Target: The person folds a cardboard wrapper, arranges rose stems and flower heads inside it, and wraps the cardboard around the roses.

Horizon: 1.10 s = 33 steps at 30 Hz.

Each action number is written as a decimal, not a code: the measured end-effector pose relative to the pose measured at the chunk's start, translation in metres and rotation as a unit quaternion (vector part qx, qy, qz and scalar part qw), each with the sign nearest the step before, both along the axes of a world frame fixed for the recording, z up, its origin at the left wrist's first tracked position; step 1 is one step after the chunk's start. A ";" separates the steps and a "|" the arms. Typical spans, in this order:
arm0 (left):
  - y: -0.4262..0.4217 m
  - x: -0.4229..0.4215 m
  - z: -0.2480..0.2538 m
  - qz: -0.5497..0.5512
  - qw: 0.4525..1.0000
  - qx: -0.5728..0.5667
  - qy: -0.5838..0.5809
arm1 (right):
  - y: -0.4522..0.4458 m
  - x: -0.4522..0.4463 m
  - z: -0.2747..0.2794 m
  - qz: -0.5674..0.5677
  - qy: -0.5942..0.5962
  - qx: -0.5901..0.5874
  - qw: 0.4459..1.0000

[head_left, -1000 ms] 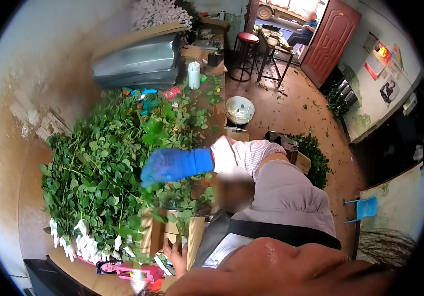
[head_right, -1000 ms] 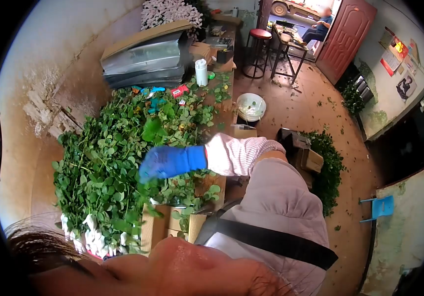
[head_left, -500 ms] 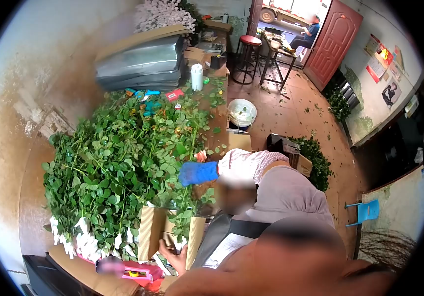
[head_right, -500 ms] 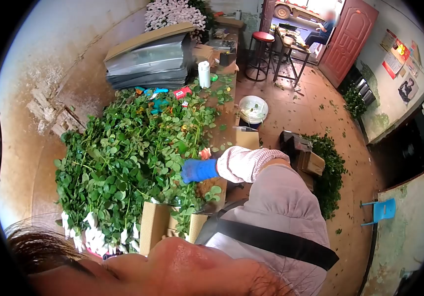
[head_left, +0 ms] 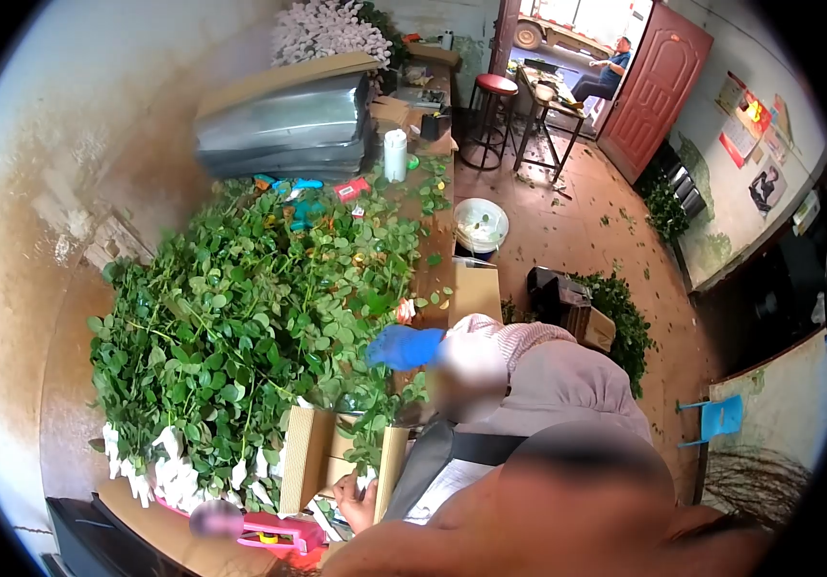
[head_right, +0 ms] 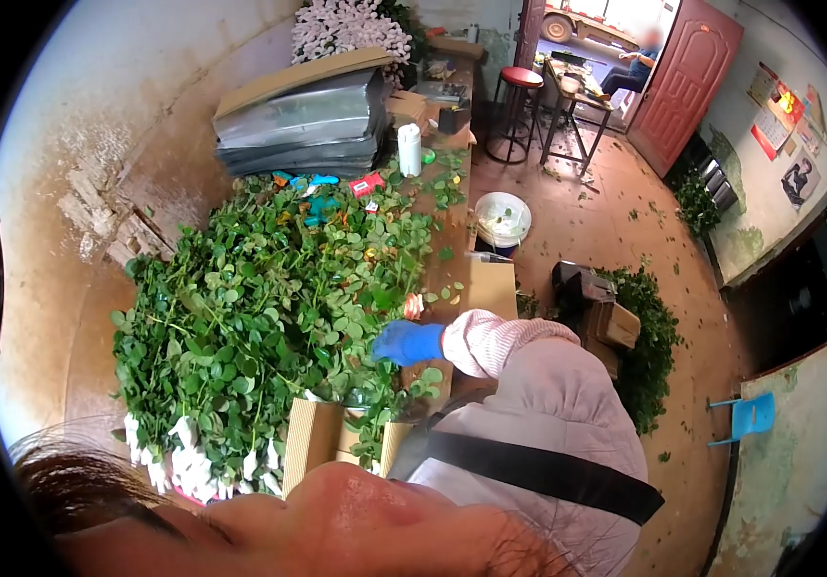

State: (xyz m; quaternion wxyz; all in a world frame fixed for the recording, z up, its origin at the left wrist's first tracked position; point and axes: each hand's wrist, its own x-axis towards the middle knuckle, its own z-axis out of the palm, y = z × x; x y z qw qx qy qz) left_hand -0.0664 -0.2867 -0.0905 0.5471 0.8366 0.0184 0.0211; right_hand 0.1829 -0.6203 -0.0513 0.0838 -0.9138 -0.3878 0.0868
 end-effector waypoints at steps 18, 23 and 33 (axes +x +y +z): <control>0.006 -0.004 -0.026 0.007 1.000 -0.019 0.002 | 0.027 -0.011 -0.008 -0.011 0.097 -0.186 0.978; 0.008 0.018 0.011 -0.056 0.985 0.122 0.107 | -0.009 0.001 0.009 0.016 0.224 0.079 0.971; -0.003 0.003 0.034 0.035 0.995 -0.013 0.091 | 0.091 0.065 0.112 0.063 -0.027 0.244 0.967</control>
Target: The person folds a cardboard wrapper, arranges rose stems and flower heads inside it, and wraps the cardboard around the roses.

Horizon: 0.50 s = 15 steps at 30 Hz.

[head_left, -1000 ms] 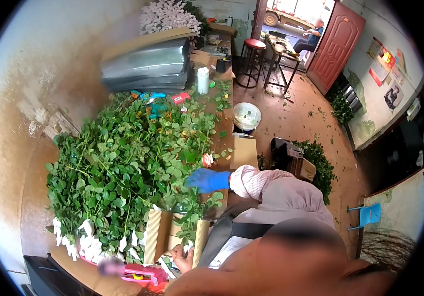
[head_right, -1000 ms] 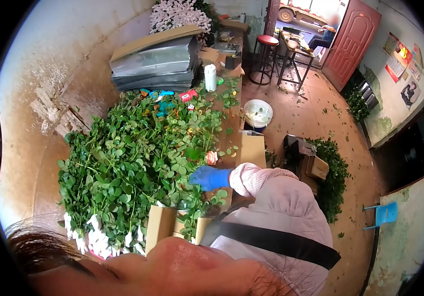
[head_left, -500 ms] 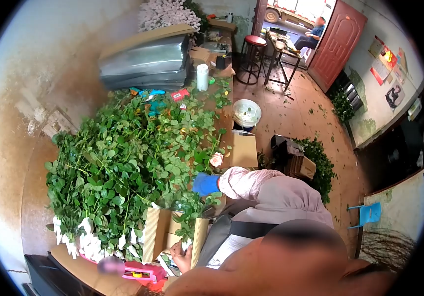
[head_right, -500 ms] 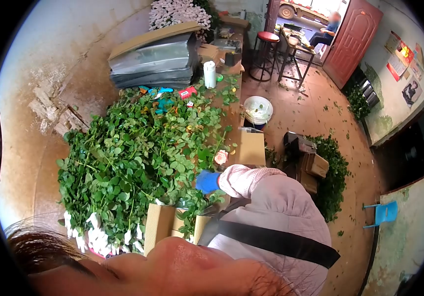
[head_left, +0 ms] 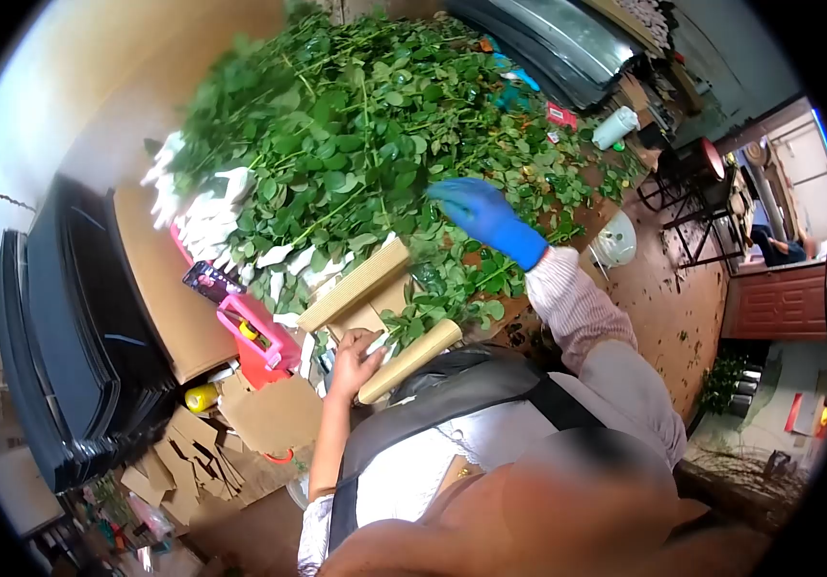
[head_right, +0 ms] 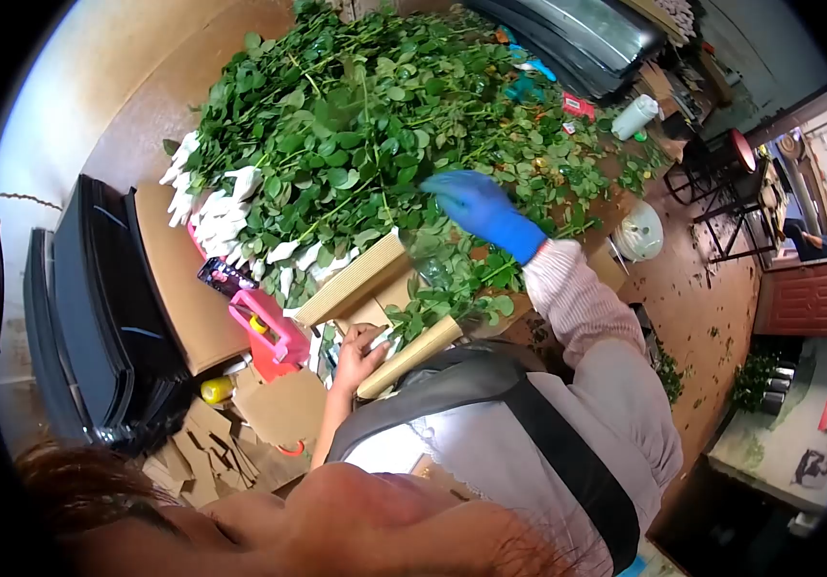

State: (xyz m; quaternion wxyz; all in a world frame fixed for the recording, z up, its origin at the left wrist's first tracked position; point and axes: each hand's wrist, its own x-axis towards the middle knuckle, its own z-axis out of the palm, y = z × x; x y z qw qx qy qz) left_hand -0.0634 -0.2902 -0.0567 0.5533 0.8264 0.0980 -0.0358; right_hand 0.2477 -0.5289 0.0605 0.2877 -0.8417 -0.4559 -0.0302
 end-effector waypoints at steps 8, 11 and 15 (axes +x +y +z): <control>-0.004 0.004 -0.010 0.036 0.999 0.012 -0.028 | 0.147 0.079 -0.013 0.064 -0.355 -0.202 0.911; -0.008 0.004 -0.005 0.058 0.997 0.028 -0.036 | 0.165 0.086 0.042 0.037 -0.317 -0.262 0.911; -0.009 0.003 -0.010 0.062 0.997 0.003 -0.044 | 0.160 0.067 0.123 -0.002 -0.344 -0.051 0.938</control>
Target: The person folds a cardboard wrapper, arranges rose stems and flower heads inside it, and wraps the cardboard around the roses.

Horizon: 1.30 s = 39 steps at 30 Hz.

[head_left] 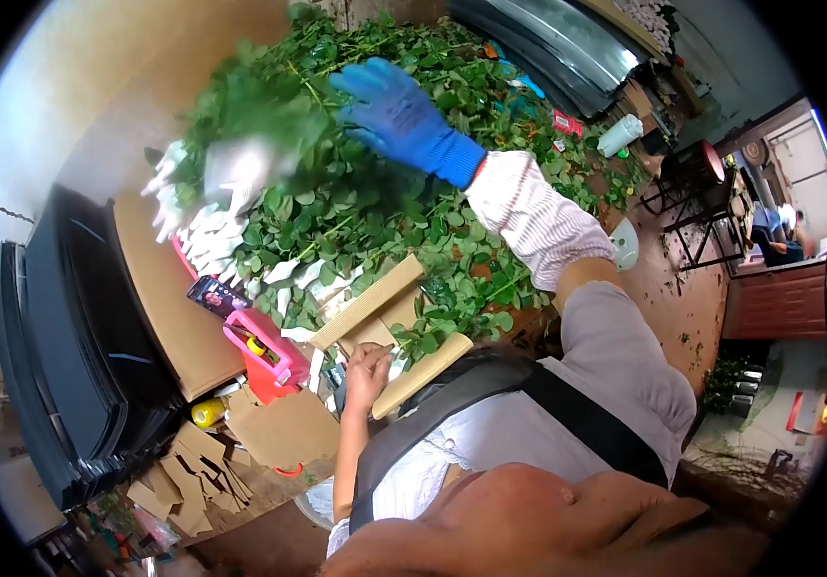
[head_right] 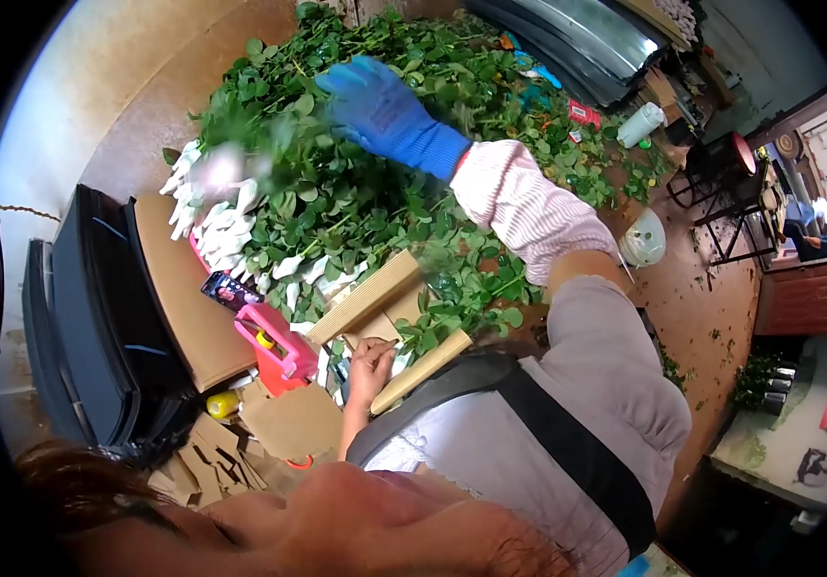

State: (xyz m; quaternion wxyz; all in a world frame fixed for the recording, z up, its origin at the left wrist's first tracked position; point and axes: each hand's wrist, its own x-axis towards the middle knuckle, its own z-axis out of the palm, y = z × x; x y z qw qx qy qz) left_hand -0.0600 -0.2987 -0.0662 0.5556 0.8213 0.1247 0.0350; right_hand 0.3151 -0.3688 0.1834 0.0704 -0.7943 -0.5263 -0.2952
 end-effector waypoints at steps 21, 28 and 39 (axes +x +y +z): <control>0.006 -0.008 -0.031 -0.021 0.993 0.118 0.005 | 0.016 -0.165 0.034 0.360 0.081 0.129 0.921; 0.001 0.000 -0.003 0.003 1.000 0.024 -0.006 | 0.046 -0.129 -0.011 0.245 0.168 -0.140 0.945; 0.001 0.002 0.006 0.000 0.999 0.034 -0.012 | 0.009 0.052 -0.104 0.023 0.167 0.051 0.984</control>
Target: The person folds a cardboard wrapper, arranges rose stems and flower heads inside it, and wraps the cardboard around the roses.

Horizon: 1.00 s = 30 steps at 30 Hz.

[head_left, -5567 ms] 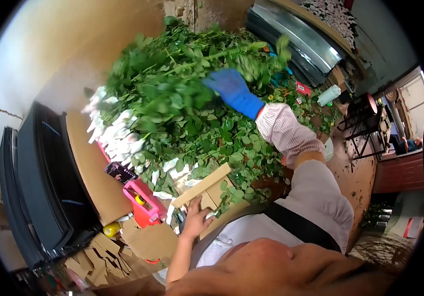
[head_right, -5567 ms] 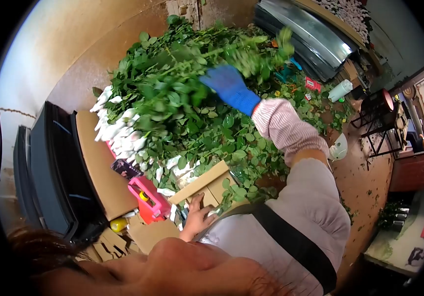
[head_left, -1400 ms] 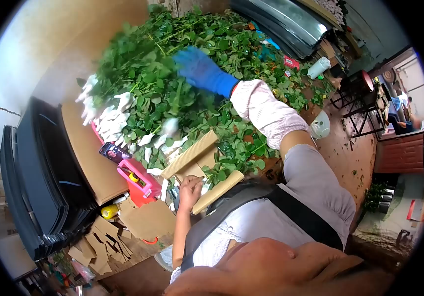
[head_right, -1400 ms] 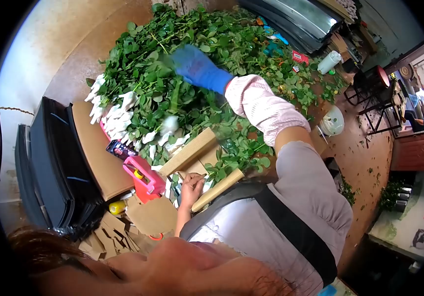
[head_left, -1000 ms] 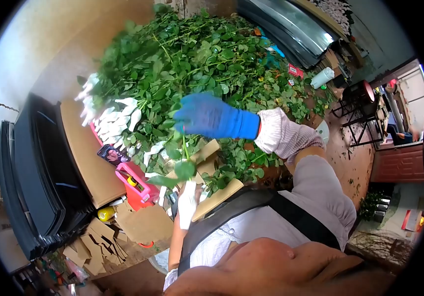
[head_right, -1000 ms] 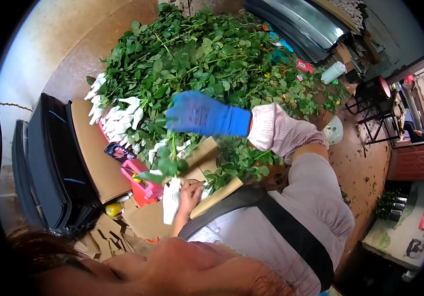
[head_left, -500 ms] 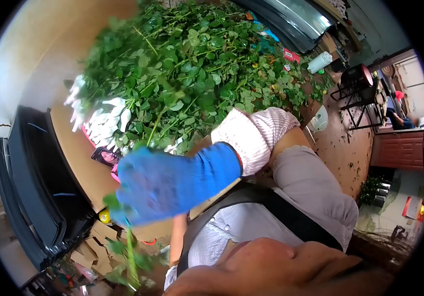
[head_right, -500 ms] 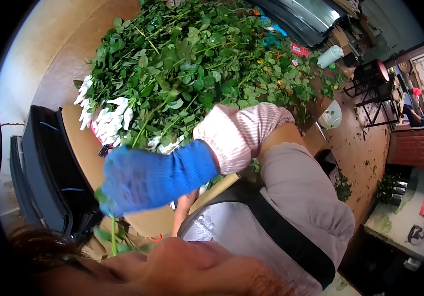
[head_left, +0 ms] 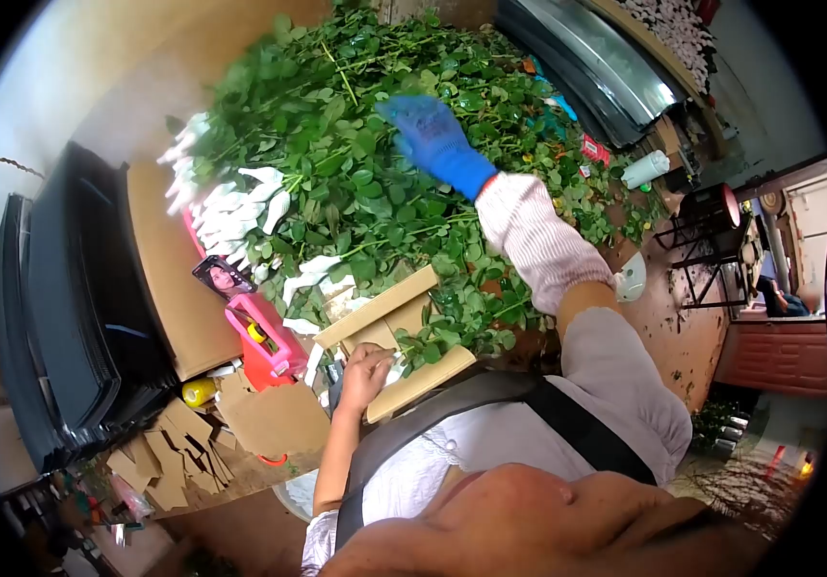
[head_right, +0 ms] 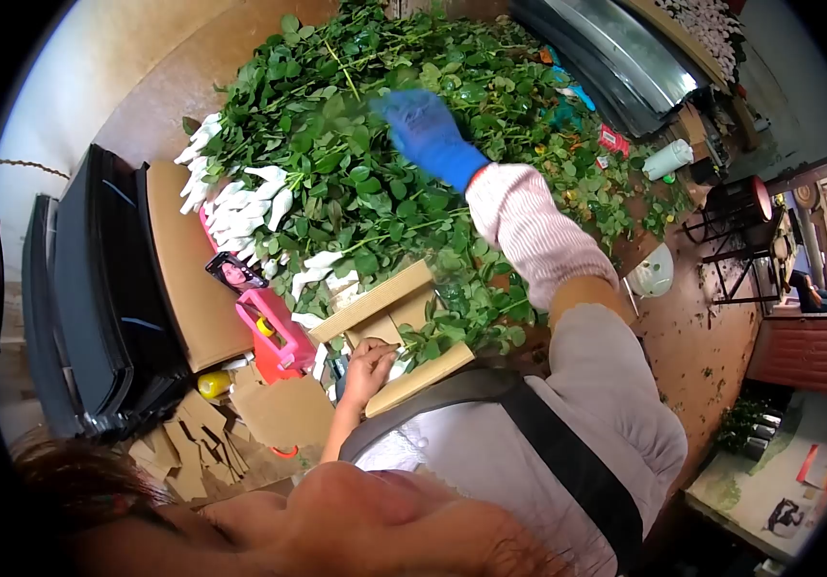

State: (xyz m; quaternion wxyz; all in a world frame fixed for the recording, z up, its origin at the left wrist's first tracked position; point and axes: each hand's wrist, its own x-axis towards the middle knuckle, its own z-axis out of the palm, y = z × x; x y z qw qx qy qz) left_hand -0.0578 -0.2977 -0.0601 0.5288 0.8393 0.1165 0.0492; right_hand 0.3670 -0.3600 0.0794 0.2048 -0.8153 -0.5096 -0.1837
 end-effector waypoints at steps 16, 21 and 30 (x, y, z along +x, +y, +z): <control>-0.004 -0.002 -0.013 0.036 0.998 -0.051 0.012 | -0.157 -0.103 0.054 0.078 0.154 -0.080 0.982; -0.003 0.001 -0.003 0.025 0.999 -0.019 0.018 | -0.174 -0.131 0.077 0.076 0.120 -0.052 0.988; -0.007 -0.004 -0.028 0.114 0.988 -0.107 0.003 | -0.199 -0.146 -0.067 -0.024 0.236 -0.436 0.868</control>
